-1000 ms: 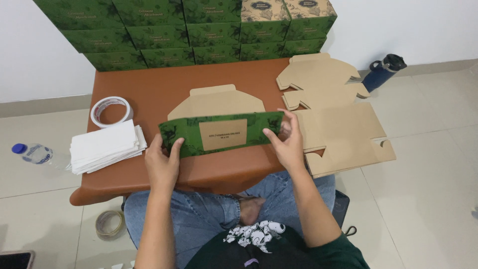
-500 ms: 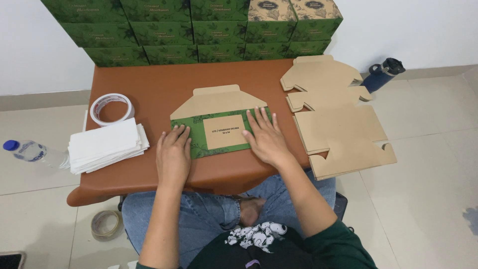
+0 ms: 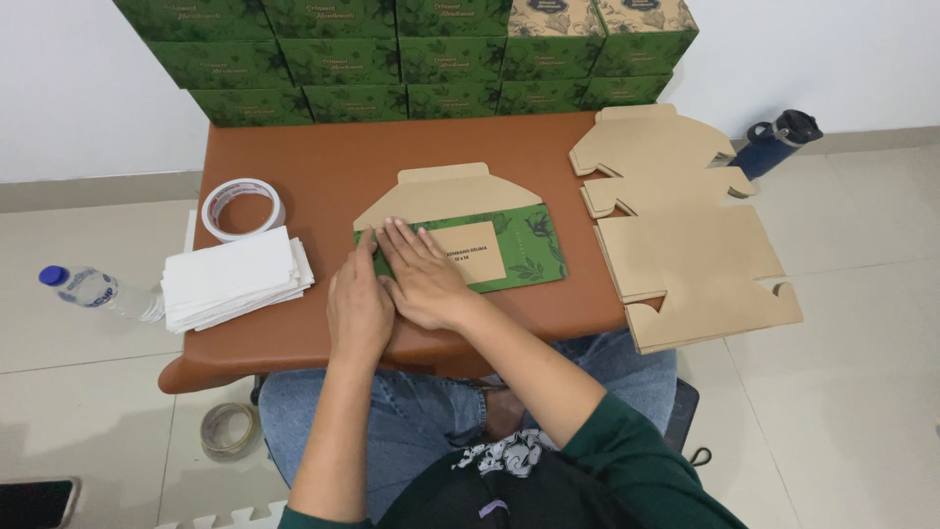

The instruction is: The person assembles flat cardboard pieces into small boxes by folding and tucking flaps. They place a white paper insert inside each box, close the lid, and stack the finished boxes. The process is repeated for multiple units.

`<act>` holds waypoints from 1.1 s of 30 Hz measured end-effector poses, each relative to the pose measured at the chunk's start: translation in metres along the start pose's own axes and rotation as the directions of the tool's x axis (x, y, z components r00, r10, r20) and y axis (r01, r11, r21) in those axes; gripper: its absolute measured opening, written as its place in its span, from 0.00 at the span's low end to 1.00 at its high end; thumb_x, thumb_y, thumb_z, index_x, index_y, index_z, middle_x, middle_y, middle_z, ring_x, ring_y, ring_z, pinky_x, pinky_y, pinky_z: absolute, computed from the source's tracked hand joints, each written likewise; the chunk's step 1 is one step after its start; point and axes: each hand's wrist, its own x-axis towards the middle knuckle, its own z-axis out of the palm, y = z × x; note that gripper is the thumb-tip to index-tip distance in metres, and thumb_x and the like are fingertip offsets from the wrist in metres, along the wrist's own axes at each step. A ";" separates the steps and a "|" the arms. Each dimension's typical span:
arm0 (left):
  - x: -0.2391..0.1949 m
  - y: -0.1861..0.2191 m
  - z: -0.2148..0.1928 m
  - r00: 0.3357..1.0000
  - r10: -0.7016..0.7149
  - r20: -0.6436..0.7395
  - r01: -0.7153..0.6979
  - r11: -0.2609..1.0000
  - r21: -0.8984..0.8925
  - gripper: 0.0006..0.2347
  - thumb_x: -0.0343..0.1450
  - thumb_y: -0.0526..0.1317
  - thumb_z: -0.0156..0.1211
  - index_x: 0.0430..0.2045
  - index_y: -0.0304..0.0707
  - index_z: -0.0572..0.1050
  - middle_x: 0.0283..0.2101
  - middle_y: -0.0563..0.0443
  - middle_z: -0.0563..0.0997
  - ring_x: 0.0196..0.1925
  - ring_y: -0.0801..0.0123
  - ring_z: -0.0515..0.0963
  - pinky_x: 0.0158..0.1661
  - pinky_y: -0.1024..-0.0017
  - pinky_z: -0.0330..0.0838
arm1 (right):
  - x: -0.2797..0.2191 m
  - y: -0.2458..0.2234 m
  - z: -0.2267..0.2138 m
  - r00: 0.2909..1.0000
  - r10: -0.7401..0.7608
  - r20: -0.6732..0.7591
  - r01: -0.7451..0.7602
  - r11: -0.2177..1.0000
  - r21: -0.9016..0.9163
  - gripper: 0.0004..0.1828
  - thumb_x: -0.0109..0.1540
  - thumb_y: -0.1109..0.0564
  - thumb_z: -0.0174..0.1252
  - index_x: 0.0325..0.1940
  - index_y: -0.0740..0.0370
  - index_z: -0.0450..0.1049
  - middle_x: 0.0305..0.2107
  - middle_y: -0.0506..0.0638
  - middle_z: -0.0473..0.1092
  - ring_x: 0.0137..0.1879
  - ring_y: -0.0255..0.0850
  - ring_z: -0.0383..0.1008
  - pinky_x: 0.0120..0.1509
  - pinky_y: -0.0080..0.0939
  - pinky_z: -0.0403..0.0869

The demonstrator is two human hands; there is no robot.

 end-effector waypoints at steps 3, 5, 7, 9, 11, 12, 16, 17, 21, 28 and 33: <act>0.001 -0.010 0.007 0.999 0.052 0.017 -0.053 0.991 0.126 0.23 0.71 0.35 0.52 0.64 0.40 0.65 0.48 0.42 0.76 0.51 0.50 0.77 0.53 0.58 0.67 | -0.022 0.004 -0.022 0.996 0.081 0.044 -0.084 0.994 0.067 0.37 0.72 0.40 0.31 0.80 0.62 0.40 0.77 0.60 0.37 0.82 0.49 0.30 0.82 0.53 0.30; 0.000 -0.016 0.014 0.997 0.060 0.040 -0.066 0.984 0.167 0.21 0.72 0.40 0.53 0.62 0.42 0.68 0.51 0.46 0.74 0.54 0.53 0.75 0.55 0.59 0.66 | -0.038 0.018 -0.036 0.987 0.143 0.068 -0.148 0.986 0.080 0.38 0.71 0.39 0.31 0.80 0.63 0.39 0.76 0.62 0.35 0.82 0.49 0.29 0.82 0.53 0.29; 0.000 -0.018 0.018 0.996 0.070 0.056 -0.080 0.975 0.206 0.20 0.73 0.46 0.53 0.60 0.43 0.71 0.53 0.50 0.73 0.57 0.57 0.74 0.57 0.61 0.64 | -0.057 0.035 -0.049 0.975 0.203 0.088 -0.211 0.974 0.087 0.39 0.71 0.37 0.31 0.80 0.64 0.38 0.76 0.63 0.33 0.82 0.49 0.28 0.81 0.53 0.29; 0.001 -0.017 0.016 0.993 0.079 0.084 -0.098 0.964 0.247 0.21 0.74 0.50 0.52 0.60 0.42 0.73 0.55 0.50 0.72 0.57 0.57 0.73 0.58 0.60 0.63 | -0.078 0.054 -0.061 0.977 0.193 0.091 -0.202 0.973 0.110 0.44 0.69 0.33 0.39 0.79 0.63 0.41 0.76 0.64 0.35 0.82 0.49 0.29 0.81 0.54 0.29; 0.000 -0.017 0.016 0.992 0.091 0.084 -0.111 0.954 0.278 0.22 0.74 0.51 0.51 0.61 0.42 0.72 0.56 0.51 0.72 0.58 0.58 0.73 0.59 0.60 0.62 | -0.094 0.073 -0.067 0.994 0.089 0.056 -0.097 0.983 0.156 0.42 0.68 0.36 0.46 0.78 0.63 0.47 0.75 0.65 0.40 0.81 0.55 0.34 0.81 0.58 0.34; -0.002 -0.017 0.016 0.991 0.096 0.092 -0.120 0.944 0.308 0.23 0.74 0.53 0.50 0.61 0.42 0.72 0.57 0.51 0.72 0.58 0.58 0.72 0.60 0.59 0.62 | -0.103 0.082 -0.070 1.000 -0.014 0.025 0.009 0.979 0.203 0.41 0.66 0.38 0.54 0.76 0.63 0.53 0.74 0.66 0.44 0.80 0.60 0.39 0.81 0.61 0.39; -0.011 -0.006 0.010 0.992 0.077 0.102 -0.106 0.942 0.319 0.24 0.75 0.55 0.48 0.61 0.41 0.72 0.57 0.50 0.73 0.59 0.57 0.72 0.61 0.59 0.61 | -0.109 0.089 -0.087 0.998 -0.049 -0.046 0.061 0.936 0.348 0.29 0.66 0.49 0.55 0.71 0.60 0.64 0.72 0.65 0.53 0.77 0.62 0.48 0.79 0.64 0.47; -0.014 -0.002 0.008 0.993 0.065 0.099 -0.092 0.947 0.307 0.24 0.75 0.54 0.47 0.61 0.40 0.72 0.57 0.49 0.73 0.58 0.57 0.73 0.60 0.59 0.61 | -0.108 0.094 -0.086 0.997 -0.050 -0.065 0.069 0.940 0.333 0.26 0.65 0.50 0.57 0.67 0.56 0.69 0.70 0.62 0.57 0.76 0.62 0.51 0.78 0.65 0.49; -0.023 -0.003 0.000 0.996 0.076 0.044 -0.085 0.950 0.299 0.19 0.75 0.51 0.47 0.56 0.43 0.77 0.49 0.52 0.75 0.50 0.58 0.75 0.55 0.61 0.64 | -0.095 0.103 -0.084 0.992 -0.026 -0.121 0.047 0.984 0.173 0.16 0.63 0.52 0.59 0.55 0.51 0.79 0.61 0.56 0.70 0.70 0.59 0.63 0.73 0.65 0.61; -0.044 0.025 -0.019 0.985 0.169 0.041 -0.174 0.955 0.239 0.16 0.72 0.54 0.53 0.44 0.49 0.82 0.54 0.48 0.73 0.65 0.54 0.67 0.67 0.53 0.49 | -0.053 0.136 -0.046 0.938 0.077 -0.339 -0.128 0.984 -0.128 0.10 0.62 0.51 0.60 0.44 0.34 0.82 0.46 0.40 0.72 0.52 0.43 0.72 0.53 0.45 0.69; -0.070 0.067 -0.021 0.981 0.153 0.122 -0.157 0.987 0.025 0.22 0.68 0.52 0.57 0.53 0.44 0.77 0.62 0.34 0.69 0.66 0.52 0.67 0.69 0.37 0.36 | -0.025 0.113 -0.042 0.918 0.134 -0.372 -0.112 0.990 0.081 0.14 0.63 0.58 0.55 0.50 0.54 0.82 0.44 0.54 0.70 0.48 0.49 0.72 0.55 0.48 0.74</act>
